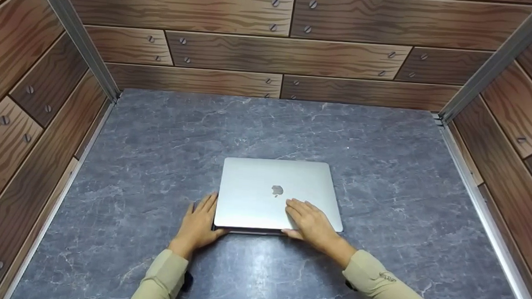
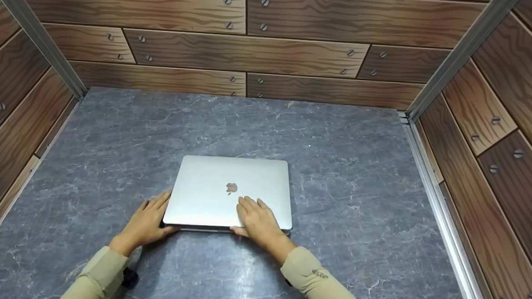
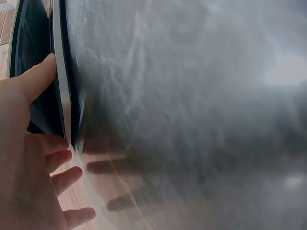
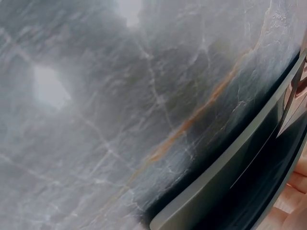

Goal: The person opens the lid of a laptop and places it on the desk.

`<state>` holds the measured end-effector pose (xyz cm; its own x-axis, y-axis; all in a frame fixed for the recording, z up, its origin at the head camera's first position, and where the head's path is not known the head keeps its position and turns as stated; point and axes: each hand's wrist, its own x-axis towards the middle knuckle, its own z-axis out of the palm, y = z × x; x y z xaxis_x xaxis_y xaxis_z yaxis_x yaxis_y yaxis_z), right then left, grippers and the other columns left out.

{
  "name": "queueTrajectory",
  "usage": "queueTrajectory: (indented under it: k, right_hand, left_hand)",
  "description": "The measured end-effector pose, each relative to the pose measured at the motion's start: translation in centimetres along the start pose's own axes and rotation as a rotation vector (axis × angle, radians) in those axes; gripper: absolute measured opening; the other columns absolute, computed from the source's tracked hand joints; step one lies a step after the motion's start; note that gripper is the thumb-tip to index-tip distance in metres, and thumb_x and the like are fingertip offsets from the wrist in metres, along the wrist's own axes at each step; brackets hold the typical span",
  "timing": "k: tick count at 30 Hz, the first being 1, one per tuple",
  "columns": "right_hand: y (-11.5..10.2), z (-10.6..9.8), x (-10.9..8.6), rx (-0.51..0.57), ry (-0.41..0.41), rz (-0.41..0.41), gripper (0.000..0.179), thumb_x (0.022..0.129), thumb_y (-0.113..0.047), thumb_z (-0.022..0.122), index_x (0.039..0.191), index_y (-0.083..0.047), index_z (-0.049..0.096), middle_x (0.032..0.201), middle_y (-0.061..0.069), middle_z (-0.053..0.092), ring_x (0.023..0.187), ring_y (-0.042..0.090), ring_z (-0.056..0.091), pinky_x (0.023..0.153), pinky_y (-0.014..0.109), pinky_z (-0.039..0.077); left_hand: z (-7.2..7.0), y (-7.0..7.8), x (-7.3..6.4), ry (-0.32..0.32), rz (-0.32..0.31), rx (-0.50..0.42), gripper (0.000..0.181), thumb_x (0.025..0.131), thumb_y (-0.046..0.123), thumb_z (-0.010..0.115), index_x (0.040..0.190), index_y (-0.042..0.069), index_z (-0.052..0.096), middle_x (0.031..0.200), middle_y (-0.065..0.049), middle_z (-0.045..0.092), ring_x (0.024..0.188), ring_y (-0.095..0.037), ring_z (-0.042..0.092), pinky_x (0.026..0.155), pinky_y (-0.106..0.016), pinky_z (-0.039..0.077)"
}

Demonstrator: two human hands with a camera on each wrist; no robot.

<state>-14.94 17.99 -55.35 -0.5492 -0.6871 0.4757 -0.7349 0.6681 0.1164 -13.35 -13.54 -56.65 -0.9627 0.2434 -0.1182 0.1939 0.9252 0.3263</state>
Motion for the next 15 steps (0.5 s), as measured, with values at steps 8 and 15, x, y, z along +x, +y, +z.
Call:
queueTrajectory:
  k: [8,15]
  right_hand:
    - [0.07,0.03,-0.05,0.014,0.030,-0.001,0.052,0.070,-0.044,0.078,0.102,-0.004,0.068,0.111,0.012,0.072,0.103,0.027,0.069,0.084,0.039,0.060]
    - [0.17,0.04,-0.05,0.044,0.077,-0.023,0.052,0.068,-0.042,0.080,0.101,-0.003,0.069,0.109,0.013,0.073,0.100,0.027,0.070,0.084,0.037,0.060]
  left_hand:
    - [-0.22,0.02,0.12,-0.003,0.019,-0.018,0.090,0.083,0.054,0.067,0.150,0.005,0.033,0.158,-0.013,0.033,0.148,-0.030,0.031,0.117,-0.065,0.025]
    - [-0.11,-0.11,0.08,0.010,0.044,-0.048,0.087,0.082,0.052,0.069,0.149,0.006,0.036,0.157,-0.014,0.035,0.147,-0.032,0.032,0.117,-0.065,0.025]
